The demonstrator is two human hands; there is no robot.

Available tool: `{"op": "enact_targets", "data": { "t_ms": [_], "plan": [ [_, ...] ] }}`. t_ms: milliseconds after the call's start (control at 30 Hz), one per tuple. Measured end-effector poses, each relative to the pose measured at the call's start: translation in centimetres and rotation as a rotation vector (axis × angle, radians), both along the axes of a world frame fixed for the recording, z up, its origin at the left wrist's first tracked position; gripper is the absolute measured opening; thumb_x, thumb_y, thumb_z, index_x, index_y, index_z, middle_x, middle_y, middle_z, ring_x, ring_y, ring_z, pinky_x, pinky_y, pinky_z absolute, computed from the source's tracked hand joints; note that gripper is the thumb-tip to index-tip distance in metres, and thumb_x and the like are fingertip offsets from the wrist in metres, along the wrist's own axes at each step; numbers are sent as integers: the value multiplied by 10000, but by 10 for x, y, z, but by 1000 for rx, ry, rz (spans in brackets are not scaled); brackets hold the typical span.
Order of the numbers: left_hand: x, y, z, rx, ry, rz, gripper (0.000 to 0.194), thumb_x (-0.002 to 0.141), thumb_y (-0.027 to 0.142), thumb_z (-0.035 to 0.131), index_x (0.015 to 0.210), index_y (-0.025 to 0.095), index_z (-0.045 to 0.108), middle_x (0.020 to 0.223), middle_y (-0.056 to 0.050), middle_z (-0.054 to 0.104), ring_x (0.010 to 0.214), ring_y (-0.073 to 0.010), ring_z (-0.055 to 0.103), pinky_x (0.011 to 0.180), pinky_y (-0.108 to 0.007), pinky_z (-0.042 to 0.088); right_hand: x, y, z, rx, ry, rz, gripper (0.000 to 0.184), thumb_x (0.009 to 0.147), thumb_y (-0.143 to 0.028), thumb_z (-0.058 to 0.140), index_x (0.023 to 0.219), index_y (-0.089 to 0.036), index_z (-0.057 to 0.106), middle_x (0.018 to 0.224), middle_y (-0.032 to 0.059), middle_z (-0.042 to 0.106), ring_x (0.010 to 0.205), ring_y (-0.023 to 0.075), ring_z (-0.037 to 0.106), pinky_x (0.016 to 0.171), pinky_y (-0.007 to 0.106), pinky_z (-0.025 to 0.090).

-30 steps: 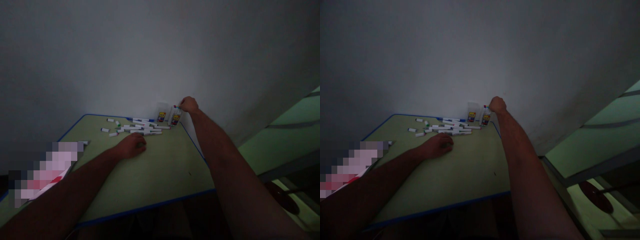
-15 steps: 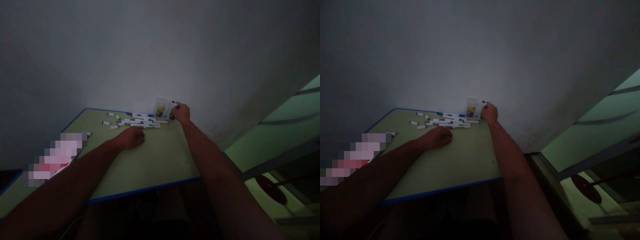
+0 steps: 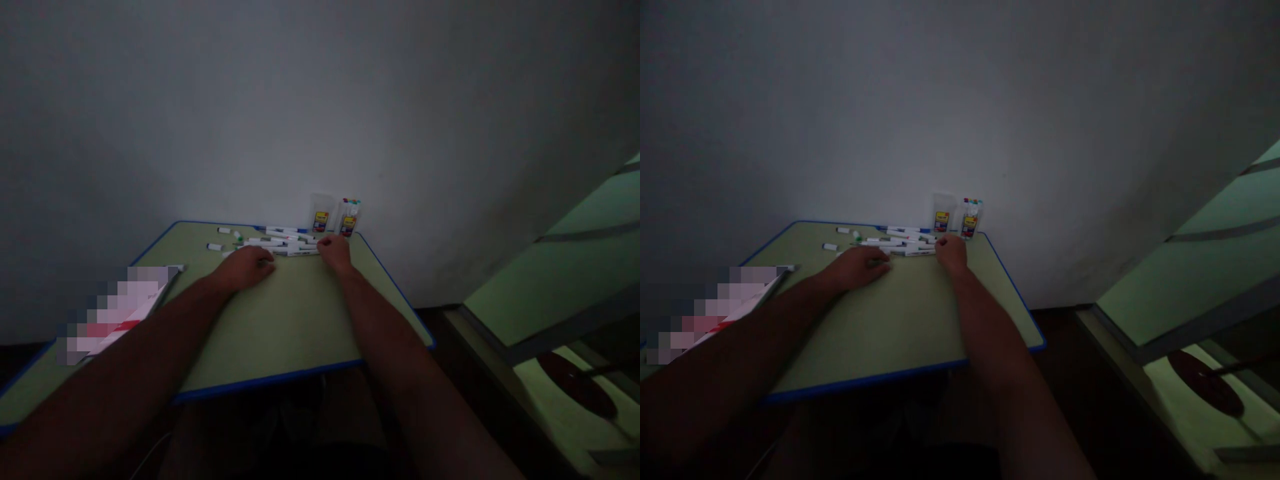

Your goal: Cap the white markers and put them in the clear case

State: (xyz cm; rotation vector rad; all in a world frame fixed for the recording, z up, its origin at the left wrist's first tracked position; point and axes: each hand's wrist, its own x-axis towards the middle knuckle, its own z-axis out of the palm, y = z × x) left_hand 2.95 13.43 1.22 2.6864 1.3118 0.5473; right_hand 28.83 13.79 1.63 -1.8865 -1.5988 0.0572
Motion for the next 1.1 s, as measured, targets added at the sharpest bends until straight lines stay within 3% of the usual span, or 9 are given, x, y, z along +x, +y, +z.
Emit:
{"op": "enact_targets", "data": {
  "t_ms": [133,433,600,833,1100],
  "plan": [
    [-7,3,2,6,-5,107,432,832,439,540,1079,155,751,1074,-136,743,964,-283,684,862,-383,510,7,-4,-3,30,-47,59,182,837,-223,594,887,-180,763,917,56,760,872,175,683,826,266,485],
    [-13,6,6,31,-47,234,360,806,379,593,1067,203,767,992,-117,747,877,-256,670,814,-385,510,16,-7,-1,56,-56,24,183,836,-232,597,886,-173,763,905,72,755,846,195,672,823,303,497],
    [-20,9,11,97,-42,332,321,835,318,574,1068,203,761,1030,-116,745,917,-260,675,842,-376,507,19,-8,1,70,-28,-12,201,828,-189,584,910,-181,767,954,75,755,901,207,676,871,321,496],
    [-42,13,25,93,-101,550,341,827,238,553,1104,213,751,1074,-95,751,996,-260,678,895,-354,495,11,-10,-1,45,-140,116,296,856,-156,551,1062,-184,761,1064,86,750,985,222,671,911,346,493],
    [-43,16,20,90,-128,523,338,832,248,528,1082,223,754,1058,-82,758,994,-261,671,905,-386,499,4,-11,-9,1,-357,277,373,873,-207,586,1222,-180,714,1217,95,699,1157,282,573,1040,423,415]
  ]
}}
